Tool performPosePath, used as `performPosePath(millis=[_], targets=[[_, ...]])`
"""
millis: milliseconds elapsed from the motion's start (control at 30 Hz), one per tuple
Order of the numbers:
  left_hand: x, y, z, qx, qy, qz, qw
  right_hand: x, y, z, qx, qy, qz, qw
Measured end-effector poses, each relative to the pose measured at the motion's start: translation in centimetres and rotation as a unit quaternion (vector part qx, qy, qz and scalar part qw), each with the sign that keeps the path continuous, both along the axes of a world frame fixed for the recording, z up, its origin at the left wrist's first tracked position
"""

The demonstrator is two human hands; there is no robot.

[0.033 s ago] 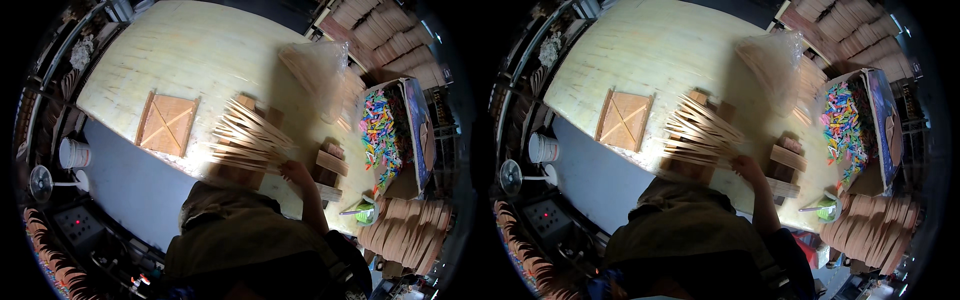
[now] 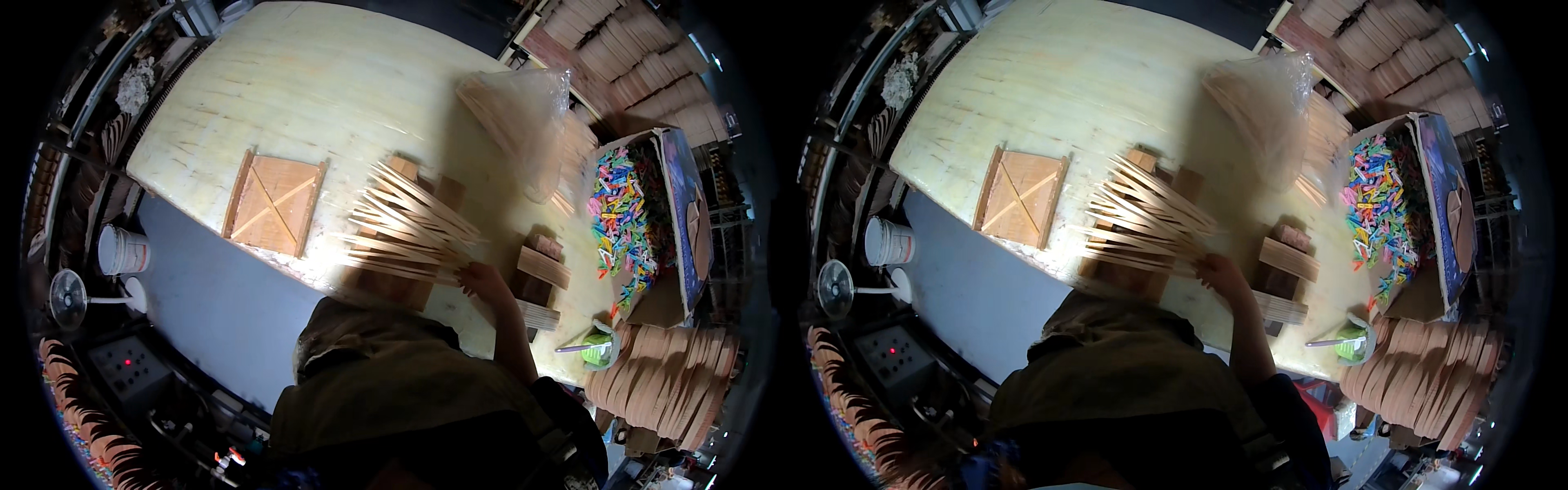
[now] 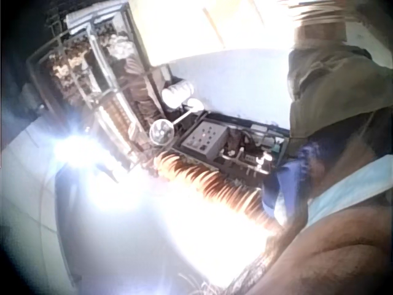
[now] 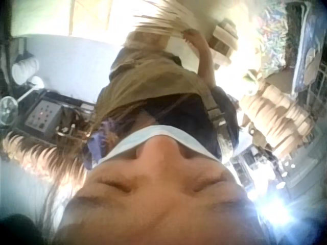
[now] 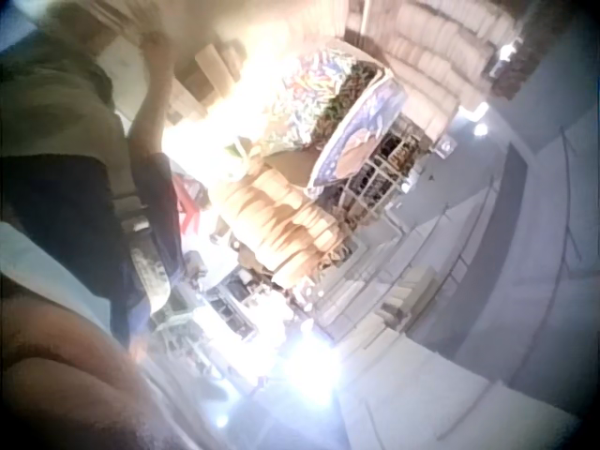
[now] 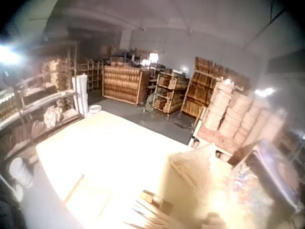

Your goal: The person assembles small wooden frames by arranging thin wooden sticks between two larger blocks on a workbench. They then apply a white substance to the sticks using a brush and place a circular wooden piece on top of the assembly.

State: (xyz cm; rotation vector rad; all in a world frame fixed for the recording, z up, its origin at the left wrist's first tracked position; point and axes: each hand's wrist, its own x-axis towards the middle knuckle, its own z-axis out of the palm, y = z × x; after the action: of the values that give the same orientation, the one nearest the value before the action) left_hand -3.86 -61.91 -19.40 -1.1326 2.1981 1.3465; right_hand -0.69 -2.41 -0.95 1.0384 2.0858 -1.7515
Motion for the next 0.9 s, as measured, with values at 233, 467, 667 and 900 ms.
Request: performPosePath(millis=[233,467,667,900], targets=[[-14.7,15.2,11.9,-0.065,0.406,-0.361,0.837,0.5,-1.5,0.6,-0.202,0.119,-0.17,0.957],[-17.1,32.9,20.0,0.04,0.583,-0.662,0.469,0.1,-2.7,-0.7,-0.187,0.147,-0.266,0.934],[-16.8,34.9,19.3,0.056,0.571,-0.679,0.457,0.0,-3.8,-1.8,-0.183,0.161,-0.307,0.92],[-17.1,34.7,18.4,0.062,0.564,-0.682,0.461,-0.3,-4.4,-1.2,-0.146,0.15,-0.325,0.922]])
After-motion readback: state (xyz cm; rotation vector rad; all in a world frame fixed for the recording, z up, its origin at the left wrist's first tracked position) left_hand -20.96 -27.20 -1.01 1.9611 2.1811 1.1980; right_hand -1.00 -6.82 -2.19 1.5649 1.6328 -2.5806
